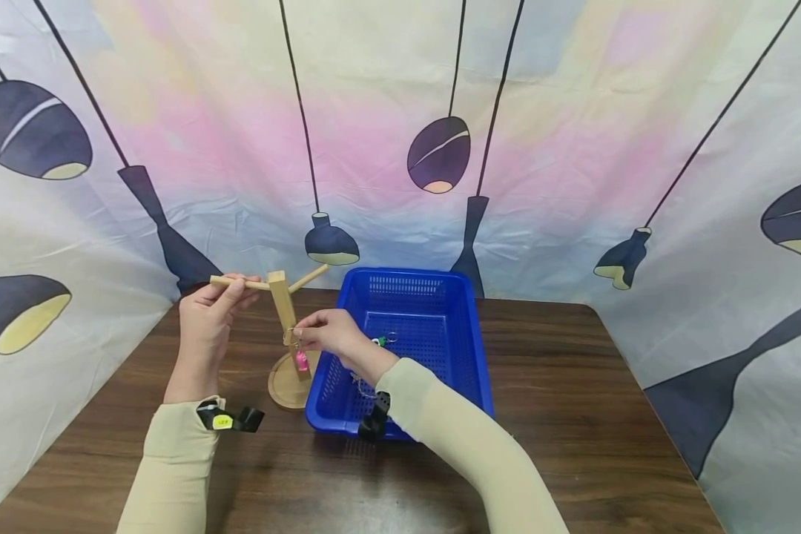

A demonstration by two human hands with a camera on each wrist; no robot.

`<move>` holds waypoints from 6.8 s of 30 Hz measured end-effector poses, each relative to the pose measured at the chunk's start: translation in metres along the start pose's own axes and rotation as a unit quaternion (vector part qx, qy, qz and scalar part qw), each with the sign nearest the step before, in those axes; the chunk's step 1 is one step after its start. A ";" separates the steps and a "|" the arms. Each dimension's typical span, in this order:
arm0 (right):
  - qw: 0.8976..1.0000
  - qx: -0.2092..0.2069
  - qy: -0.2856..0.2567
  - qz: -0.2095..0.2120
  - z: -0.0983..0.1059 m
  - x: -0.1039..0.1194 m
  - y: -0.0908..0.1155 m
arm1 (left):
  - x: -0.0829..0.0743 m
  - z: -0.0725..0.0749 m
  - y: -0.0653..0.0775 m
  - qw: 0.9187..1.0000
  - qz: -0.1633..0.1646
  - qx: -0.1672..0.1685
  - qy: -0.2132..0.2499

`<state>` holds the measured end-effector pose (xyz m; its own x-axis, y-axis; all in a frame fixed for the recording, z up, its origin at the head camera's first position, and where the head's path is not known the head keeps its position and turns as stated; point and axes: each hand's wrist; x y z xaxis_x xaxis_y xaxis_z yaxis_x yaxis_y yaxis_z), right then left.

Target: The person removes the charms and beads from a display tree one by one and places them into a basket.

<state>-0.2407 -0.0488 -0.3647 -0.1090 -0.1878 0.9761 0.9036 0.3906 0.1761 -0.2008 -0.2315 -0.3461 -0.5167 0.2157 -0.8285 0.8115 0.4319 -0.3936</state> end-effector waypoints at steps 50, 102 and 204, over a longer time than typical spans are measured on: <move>0.999 0.034 0.003 0.021 0.006 0.008 0.020 | 0.000 -0.001 -0.001 1.000 -0.006 -0.001 -0.003; 0.997 0.061 0.034 0.024 0.025 0.022 0.033 | -0.001 -0.001 -0.003 1.000 -0.007 0.002 -0.006; 0.980 -0.009 0.158 -0.124 0.104 -0.060 -0.045 | 0.000 0.001 -0.002 1.000 -0.001 0.005 -0.006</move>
<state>-0.3175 0.0387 -0.4184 -0.1956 -0.5450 0.8153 0.8730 0.2820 0.3979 -0.2024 -0.2328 -0.3458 -0.5146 0.2037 -0.8329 0.8133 0.4235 -0.3989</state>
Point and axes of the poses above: each hand's wrist, its own y-axis away from the middle knuckle, its own z-axis out of the back of the hand, x = y × z, and after that the axes turned 6 degrees about -x, right-handed
